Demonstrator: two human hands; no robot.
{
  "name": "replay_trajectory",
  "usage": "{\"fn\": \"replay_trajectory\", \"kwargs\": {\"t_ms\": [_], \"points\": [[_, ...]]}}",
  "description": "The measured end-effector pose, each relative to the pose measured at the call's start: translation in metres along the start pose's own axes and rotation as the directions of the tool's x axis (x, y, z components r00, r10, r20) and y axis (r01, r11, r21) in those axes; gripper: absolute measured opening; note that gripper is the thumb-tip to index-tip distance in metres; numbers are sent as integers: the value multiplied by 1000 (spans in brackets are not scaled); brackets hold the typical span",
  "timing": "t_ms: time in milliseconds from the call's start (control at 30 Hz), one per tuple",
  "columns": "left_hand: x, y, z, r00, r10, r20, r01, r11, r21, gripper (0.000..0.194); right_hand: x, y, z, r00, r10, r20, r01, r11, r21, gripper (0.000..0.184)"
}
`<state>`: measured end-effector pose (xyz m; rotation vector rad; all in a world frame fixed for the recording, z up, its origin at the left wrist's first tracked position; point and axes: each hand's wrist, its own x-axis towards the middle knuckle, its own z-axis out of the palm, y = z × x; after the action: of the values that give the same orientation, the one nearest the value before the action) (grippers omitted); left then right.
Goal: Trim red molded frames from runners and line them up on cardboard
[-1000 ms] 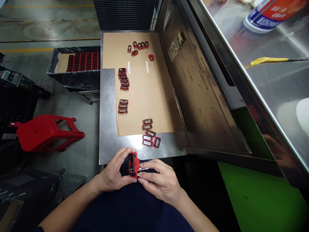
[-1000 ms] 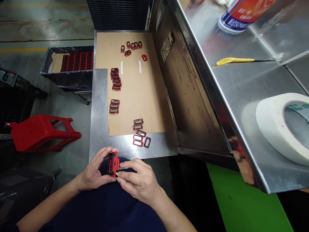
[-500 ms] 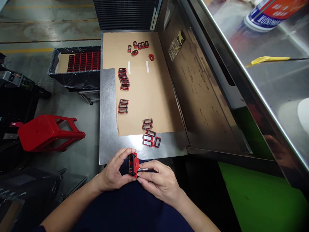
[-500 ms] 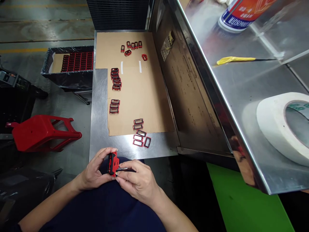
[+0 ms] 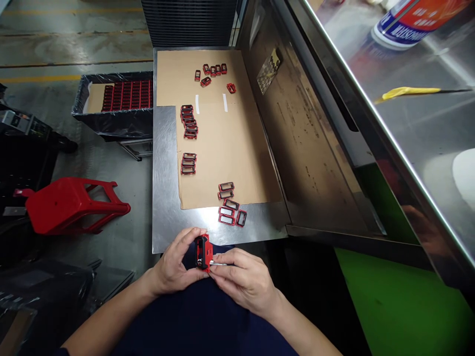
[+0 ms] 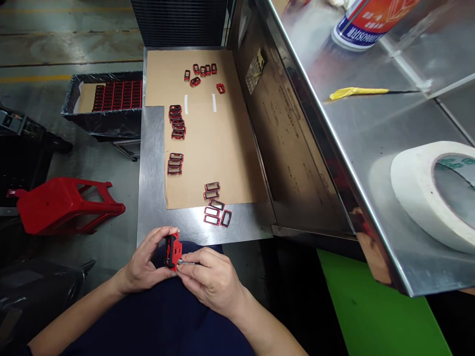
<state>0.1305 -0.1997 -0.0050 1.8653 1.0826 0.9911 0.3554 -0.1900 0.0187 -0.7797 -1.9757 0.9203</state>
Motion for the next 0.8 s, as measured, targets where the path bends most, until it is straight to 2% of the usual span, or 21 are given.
{"fn": "replay_trajectory", "kwargs": {"t_ms": [167,267,367,433,467,533,600,667,733,800], "points": [[-4,-5,4,999,-40,-17,38,996,-78,91,0,-1,1,1000,-11,-22,11,1000,3,13],[-8,-9,9,996,-88,-35,81,983,-163,94,2,-3,2,996,23,-82,-22,1000,9,13],[-14,-11,13,985,-160,-60,136,948,-287,93,-1,-1,3,966,176,-190,-168,984,60,10],[-17,-12,16,979,-189,-81,145,914,-380,93,-6,4,2,908,348,-236,-312,934,175,4],[-19,-15,16,975,-203,-94,146,897,-417,92,-9,7,0,874,433,-219,-377,890,256,2],[-17,-27,15,955,-266,-133,180,874,-450,91,-16,14,-4,831,553,-62,-487,776,400,8],[-4,-49,10,899,-399,-183,304,867,-395,85,-23,19,-12,796,581,167,-591,689,419,10],[21,-81,4,795,-553,-251,511,832,-215,74,-28,21,-19,748,597,291,-664,666,341,9],[54,-114,-1,690,-636,-347,691,720,55,66,-31,21,-25,726,625,287,-687,670,279,9],[87,-142,-2,632,-644,-430,772,566,287,67,-33,20,-27,730,632,262,-684,681,261,9]]}}
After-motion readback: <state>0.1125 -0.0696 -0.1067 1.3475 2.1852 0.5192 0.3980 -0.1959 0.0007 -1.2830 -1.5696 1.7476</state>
